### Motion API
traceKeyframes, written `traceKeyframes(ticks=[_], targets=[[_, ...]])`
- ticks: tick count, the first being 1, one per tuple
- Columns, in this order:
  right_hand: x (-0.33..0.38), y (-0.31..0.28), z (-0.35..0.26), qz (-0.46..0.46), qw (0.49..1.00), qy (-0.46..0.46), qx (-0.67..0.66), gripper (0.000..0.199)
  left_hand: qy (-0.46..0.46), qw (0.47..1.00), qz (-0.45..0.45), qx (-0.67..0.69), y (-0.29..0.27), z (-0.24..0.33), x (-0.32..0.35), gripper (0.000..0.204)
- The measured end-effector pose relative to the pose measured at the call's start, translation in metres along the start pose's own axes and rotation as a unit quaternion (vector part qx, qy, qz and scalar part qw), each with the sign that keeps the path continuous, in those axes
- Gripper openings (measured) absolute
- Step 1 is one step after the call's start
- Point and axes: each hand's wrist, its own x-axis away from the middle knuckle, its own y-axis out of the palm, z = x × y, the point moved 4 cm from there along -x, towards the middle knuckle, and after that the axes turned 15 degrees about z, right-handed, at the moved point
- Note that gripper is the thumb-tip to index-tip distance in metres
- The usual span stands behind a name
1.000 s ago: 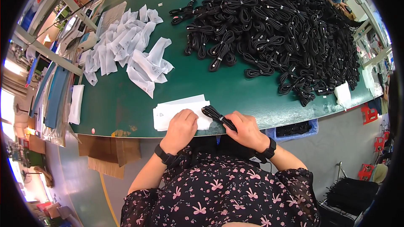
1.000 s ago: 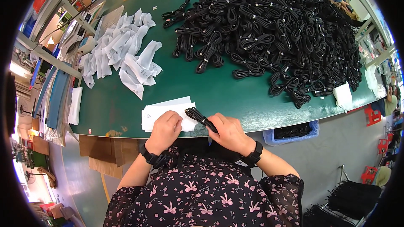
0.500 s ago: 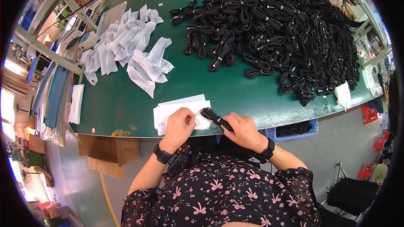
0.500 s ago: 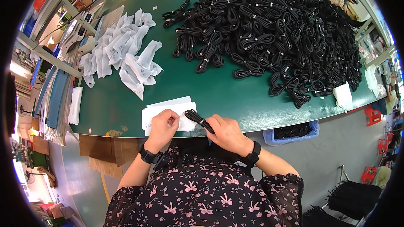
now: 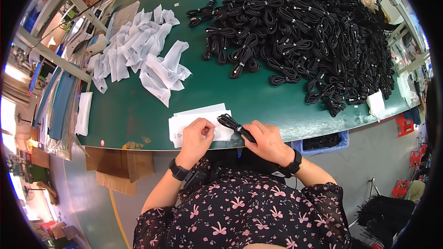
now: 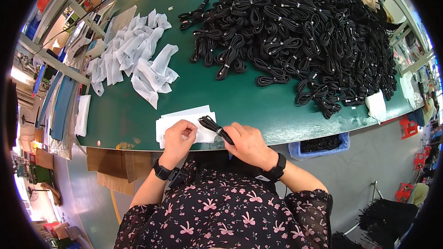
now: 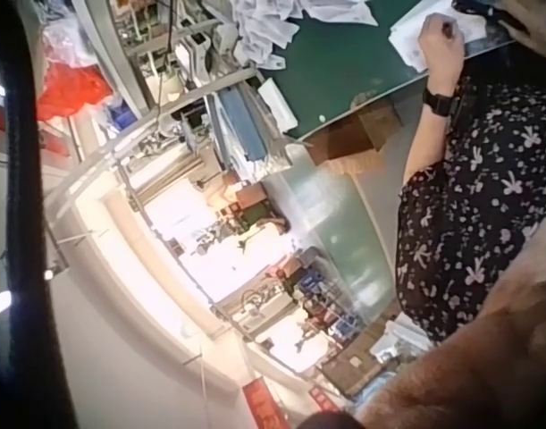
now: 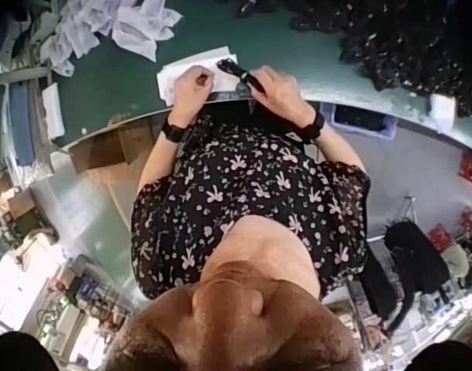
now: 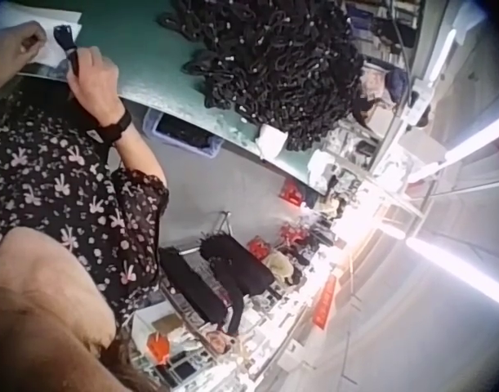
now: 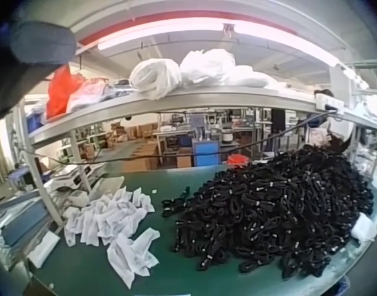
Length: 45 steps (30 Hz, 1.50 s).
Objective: The person gathers a stack of white bags and black cables by hand, then places each cable into a bag one at a time. After placing the packaged items onto a pile, the person picks up a green cloth.
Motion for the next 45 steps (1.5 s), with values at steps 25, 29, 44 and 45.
traceKeyframes(ticks=[25,29,44,45], targets=[[-0.003,-0.001,-0.004,-0.071,0.987,-0.145,0.014,0.044,0.044,0.998,0.036,0.023,-0.003,0.009,0.001,0.01],[-0.006,-0.002,-0.001,-0.095,0.983,-0.157,-0.009,0.042,0.109,0.993,0.008,0.035,-0.005,0.019,0.003,0.011],[-0.007,0.015,0.022,-0.115,0.884,0.356,-0.281,0.02,0.256,0.966,0.017,0.012,-0.007,0.046,-0.019,0.016],[-0.02,0.008,0.016,-0.088,0.952,0.203,-0.211,0.023,0.243,0.97,0.028,0.004,-0.008,0.046,-0.021,0.015]])
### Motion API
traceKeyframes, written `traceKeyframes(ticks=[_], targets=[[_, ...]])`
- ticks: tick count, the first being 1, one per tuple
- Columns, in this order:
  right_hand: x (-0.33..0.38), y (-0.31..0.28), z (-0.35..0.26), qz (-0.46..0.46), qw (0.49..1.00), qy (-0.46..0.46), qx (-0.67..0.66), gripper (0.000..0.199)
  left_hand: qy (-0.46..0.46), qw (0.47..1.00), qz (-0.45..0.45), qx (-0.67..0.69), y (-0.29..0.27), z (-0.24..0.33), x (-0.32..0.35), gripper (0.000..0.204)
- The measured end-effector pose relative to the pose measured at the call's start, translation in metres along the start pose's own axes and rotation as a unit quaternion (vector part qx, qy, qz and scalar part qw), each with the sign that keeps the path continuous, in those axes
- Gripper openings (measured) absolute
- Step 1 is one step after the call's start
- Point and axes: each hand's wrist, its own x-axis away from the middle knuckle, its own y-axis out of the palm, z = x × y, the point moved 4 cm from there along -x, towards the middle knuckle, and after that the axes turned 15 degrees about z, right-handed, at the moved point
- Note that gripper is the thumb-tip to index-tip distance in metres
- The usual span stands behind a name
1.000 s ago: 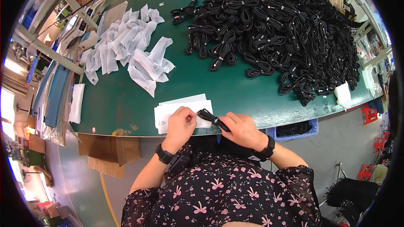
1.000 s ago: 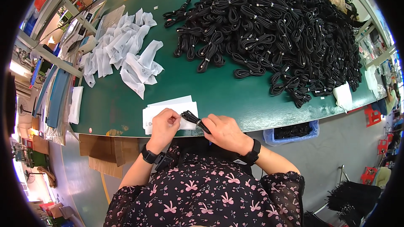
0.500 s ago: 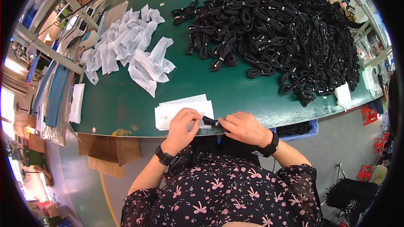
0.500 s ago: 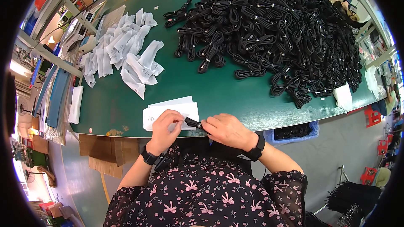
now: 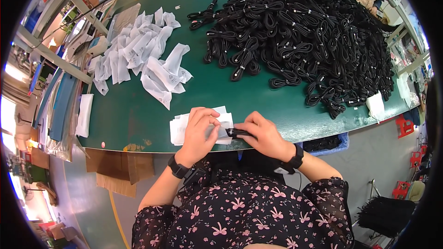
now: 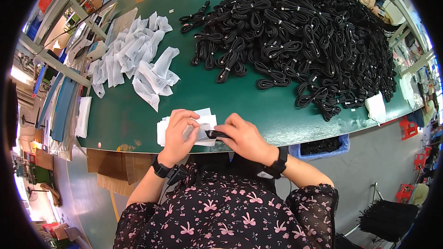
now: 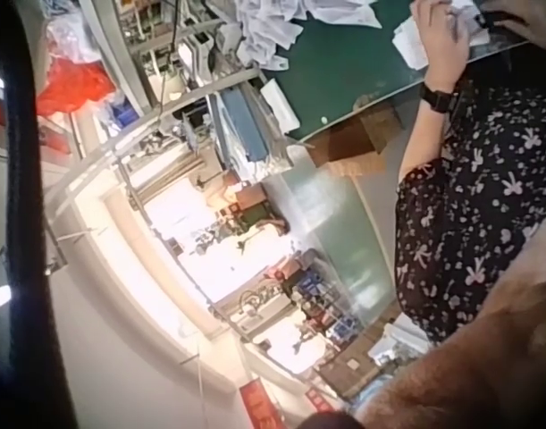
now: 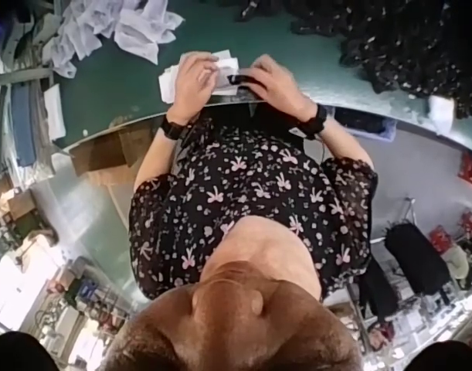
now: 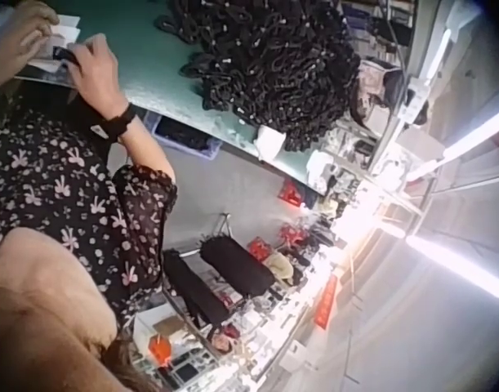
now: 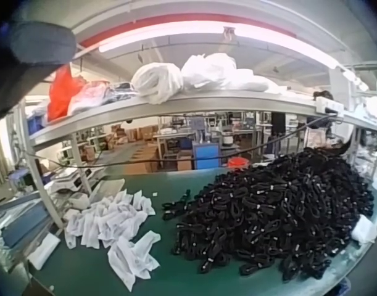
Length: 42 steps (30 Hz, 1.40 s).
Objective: The person gathers a stack of white bags and black cables by hand, then places each cable into a bag one at a time. After placing the packaged items onto a pile, the person picks up a green cloth.
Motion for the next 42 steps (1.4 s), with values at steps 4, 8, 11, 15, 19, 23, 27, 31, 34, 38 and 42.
traceKeyframes(ticks=[4,8,11,15,19,23,27,31,34,38,42], targets=[[-0.007,0.001,-0.024,0.045,0.967,-0.213,0.128,0.03,-0.067,0.997,-0.025,0.032,-0.002,-0.003,-0.006,0.012],[-0.02,0.013,-0.03,0.103,0.993,-0.063,-0.01,0.032,-0.193,0.968,-0.009,0.163,-0.007,-0.021,-0.013,0.01],[-0.026,0.009,-0.045,0.143,0.971,-0.169,-0.087,0.034,-0.343,0.894,0.021,0.287,-0.019,-0.033,-0.029,0.017],[-0.026,-0.028,-0.038,0.207,0.951,-0.203,0.106,0.034,-0.375,0.857,0.131,0.329,-0.066,-0.069,-0.072,0.034],[-0.005,-0.129,0.002,0.371,0.827,-0.113,0.408,0.033,-0.156,0.985,0.076,0.008,-0.088,-0.037,-0.075,0.064],[0.045,-0.204,0.068,0.422,0.678,0.082,0.596,0.041,-0.019,0.98,-0.158,-0.121,-0.05,-0.007,-0.024,0.094],[0.062,-0.21,0.11,0.349,0.736,0.202,0.544,0.045,-0.066,0.915,-0.307,-0.252,-0.03,-0.015,0.014,0.09],[0.04,-0.157,0.094,0.306,0.775,0.094,0.544,0.047,-0.1,0.903,-0.304,-0.288,-0.028,-0.03,0.035,0.083],[0.024,-0.112,0.067,0.283,0.823,0.044,0.491,0.048,-0.125,0.905,-0.276,-0.297,-0.03,-0.029,0.041,0.077],[0.006,-0.074,0.05,0.216,0.874,-0.023,0.434,0.047,-0.001,0.91,-0.17,-0.377,-0.023,-0.011,0.034,0.063],[-0.003,-0.058,0.037,0.155,0.92,-0.065,0.354,0.041,-0.062,0.984,-0.118,-0.115,0.002,-0.015,0.031,0.044]])
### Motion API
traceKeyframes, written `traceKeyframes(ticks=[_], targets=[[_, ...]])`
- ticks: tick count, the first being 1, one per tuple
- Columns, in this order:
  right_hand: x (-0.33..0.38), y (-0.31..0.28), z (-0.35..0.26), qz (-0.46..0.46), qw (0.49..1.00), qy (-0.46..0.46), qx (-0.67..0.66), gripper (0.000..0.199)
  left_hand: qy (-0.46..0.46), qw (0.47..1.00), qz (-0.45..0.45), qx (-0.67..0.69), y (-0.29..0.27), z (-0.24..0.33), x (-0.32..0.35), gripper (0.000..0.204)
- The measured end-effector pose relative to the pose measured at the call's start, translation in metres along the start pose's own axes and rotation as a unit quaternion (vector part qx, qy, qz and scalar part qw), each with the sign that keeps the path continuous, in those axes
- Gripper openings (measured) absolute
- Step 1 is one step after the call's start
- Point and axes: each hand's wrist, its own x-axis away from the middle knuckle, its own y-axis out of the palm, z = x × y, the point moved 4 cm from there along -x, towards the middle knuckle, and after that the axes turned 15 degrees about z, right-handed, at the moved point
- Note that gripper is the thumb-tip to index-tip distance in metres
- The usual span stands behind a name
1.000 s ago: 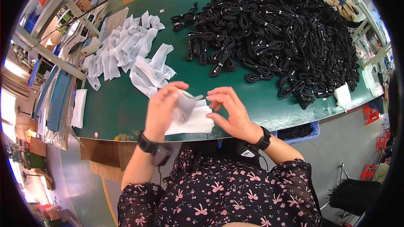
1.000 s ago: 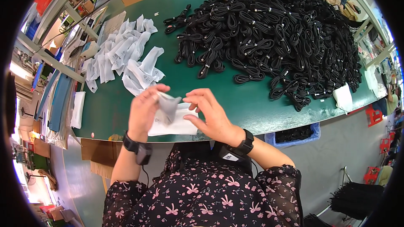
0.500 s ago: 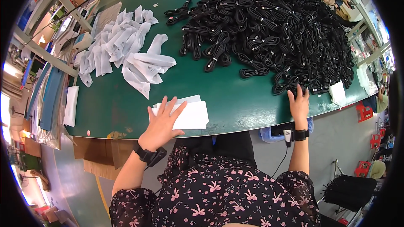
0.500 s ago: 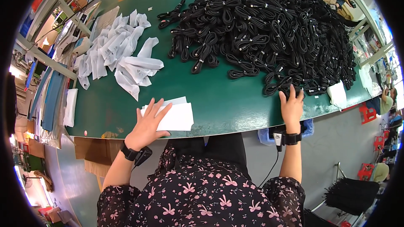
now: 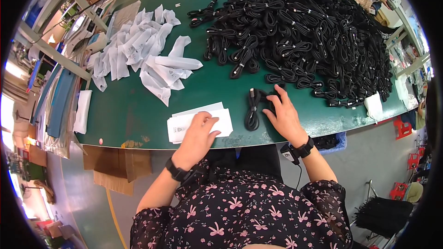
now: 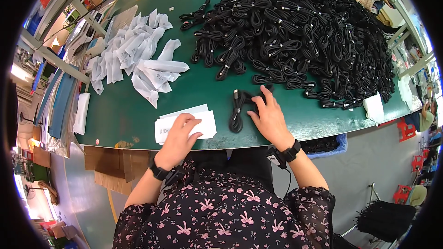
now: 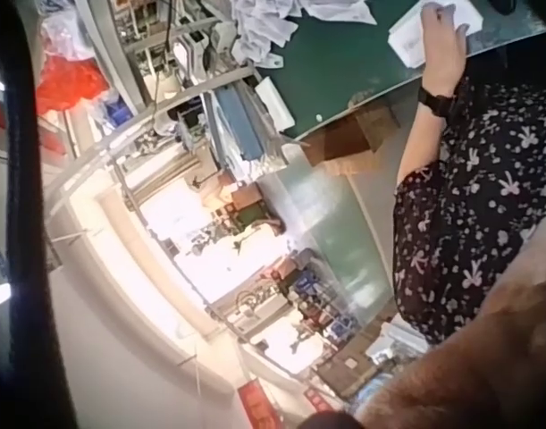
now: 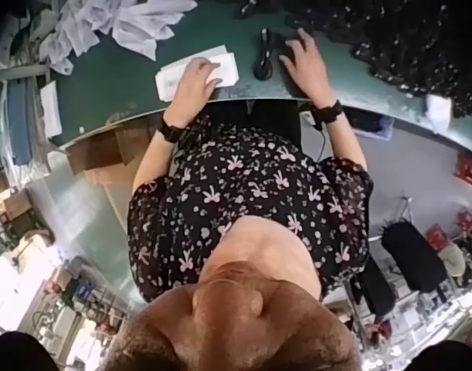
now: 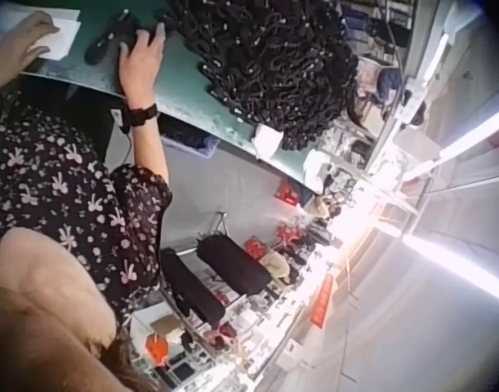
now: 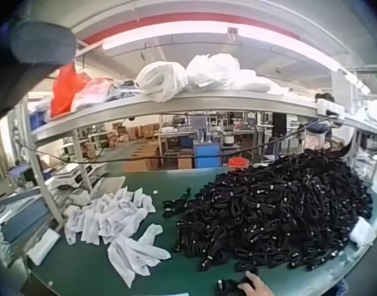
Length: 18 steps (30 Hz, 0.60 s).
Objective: The person gathers a stack of white bags and black cables by hand, then places each cable into a bag one at a time. After placing the packaged items onto a pile, the person picks up a green cloth.
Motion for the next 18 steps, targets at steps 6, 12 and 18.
traceKeyframes(ticks=[6,12,18], targets=[[-0.001,0.0,-0.002,0.01,0.995,0.027,-0.096,0.03,-0.012,1.0,0.003,0.0,0.022,-0.006,-0.005,0.021],[-0.004,-0.008,0.006,0.108,0.991,-0.001,-0.078,0.029,-0.043,0.999,0.031,0.011,0.024,-0.007,-0.007,0.01],[0.025,-0.008,-0.061,-0.061,0.872,0.215,-0.435,0.029,-0.103,0.992,0.053,0.047,0.021,-0.01,-0.006,0.006]])
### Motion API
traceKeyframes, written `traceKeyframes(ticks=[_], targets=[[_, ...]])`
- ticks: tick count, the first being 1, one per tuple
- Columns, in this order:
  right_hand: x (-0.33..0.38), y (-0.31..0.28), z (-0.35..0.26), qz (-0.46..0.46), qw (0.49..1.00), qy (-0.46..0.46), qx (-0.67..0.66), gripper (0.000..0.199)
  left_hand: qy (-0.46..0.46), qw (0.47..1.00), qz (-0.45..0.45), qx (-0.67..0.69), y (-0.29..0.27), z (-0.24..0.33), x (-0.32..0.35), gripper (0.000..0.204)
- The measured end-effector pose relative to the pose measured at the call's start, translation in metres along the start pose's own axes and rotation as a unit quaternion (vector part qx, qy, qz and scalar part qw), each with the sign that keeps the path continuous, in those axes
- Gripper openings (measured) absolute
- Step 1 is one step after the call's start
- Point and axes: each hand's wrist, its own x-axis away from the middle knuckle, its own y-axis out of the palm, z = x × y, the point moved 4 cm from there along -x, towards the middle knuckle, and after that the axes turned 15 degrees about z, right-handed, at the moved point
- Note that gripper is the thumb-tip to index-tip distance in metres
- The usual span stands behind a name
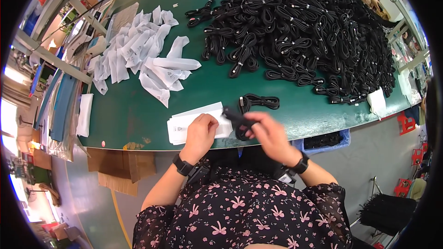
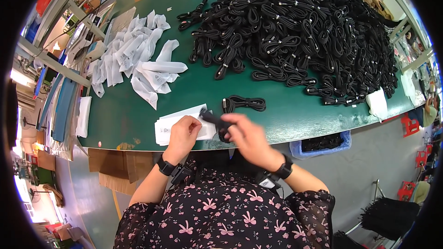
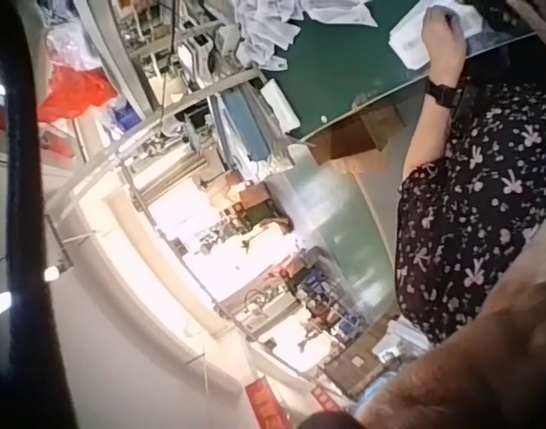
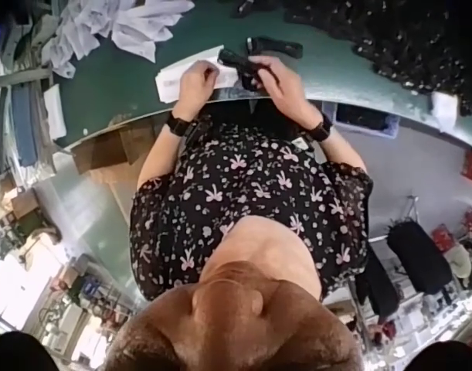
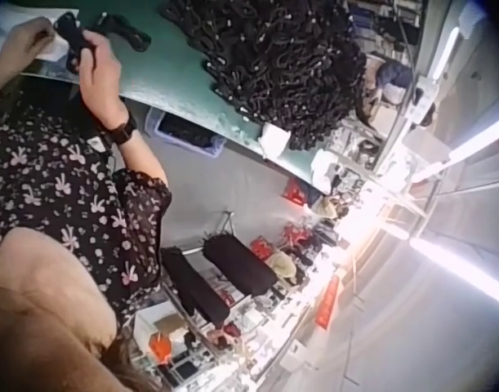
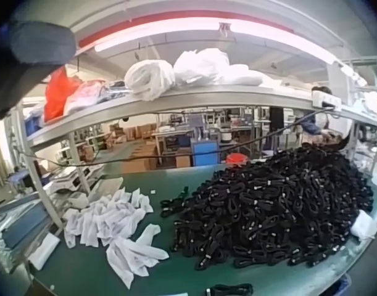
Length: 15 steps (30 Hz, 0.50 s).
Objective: The person gathers a stack of white bags and black cables by hand, then places each cable into a bag one at a time. After placing the packaged items onto a pile, the person picks up a green cloth.
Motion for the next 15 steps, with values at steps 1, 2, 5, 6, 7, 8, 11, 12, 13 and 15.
traceKeyframes(ticks=[1,2,5,6,7,8,11,12,13,15], targets=[[0.009,0.014,0.002,-0.055,0.998,0.012,0.018,0.029,-0.017,1.0,0.004,0.001,0.0,0.0,-0.001,0.006],[0.014,0.023,0.004,-0.113,0.993,0.023,0.036,0.03,-0.016,1.0,0.002,0.0,-0.001,-0.001,-0.001,0.006],[0.011,0.016,0.021,-0.09,0.976,-0.132,0.15,0.031,-0.037,0.999,0.005,0.028,-0.001,-0.006,-0.001,0.006],[0.01,0.012,0.022,-0.078,0.953,-0.209,0.206,0.032,-0.037,0.999,0.006,0.027,-0.002,-0.007,-0.002,0.006],[0.005,0.006,0.024,-0.08,0.953,-0.21,0.205,0.032,-0.05,0.998,0.003,0.034,-0.002,-0.009,-0.001,0.006],[-0.003,-0.003,0.025,-0.059,0.948,-0.218,0.226,0.033,-0.063,0.997,0.0,0.042,-0.002,-0.011,-0.001,0.006],[-0.013,-0.014,0.02,-0.014,0.935,-0.232,0.268,0.034,-0.089,0.994,-0.005,0.056,-0.003,-0.013,0.0,0.006],[-0.011,-0.01,0.016,-0.03,0.938,-0.24,0.247,0.034,-0.103,0.993,-0.007,0.06,-0.003,-0.013,0.0,0.007],[-0.01,-0.005,0.011,-0.046,0.941,-0.248,0.225,0.034,-0.117,0.991,-0.009,0.065,-0.003,-0.013,0.001,0.007],[-0.009,0.004,0.007,-0.062,0.943,-0.256,0.203,0.034,-0.119,0.991,-0.007,0.066,-0.002,-0.015,0.001,0.007]])
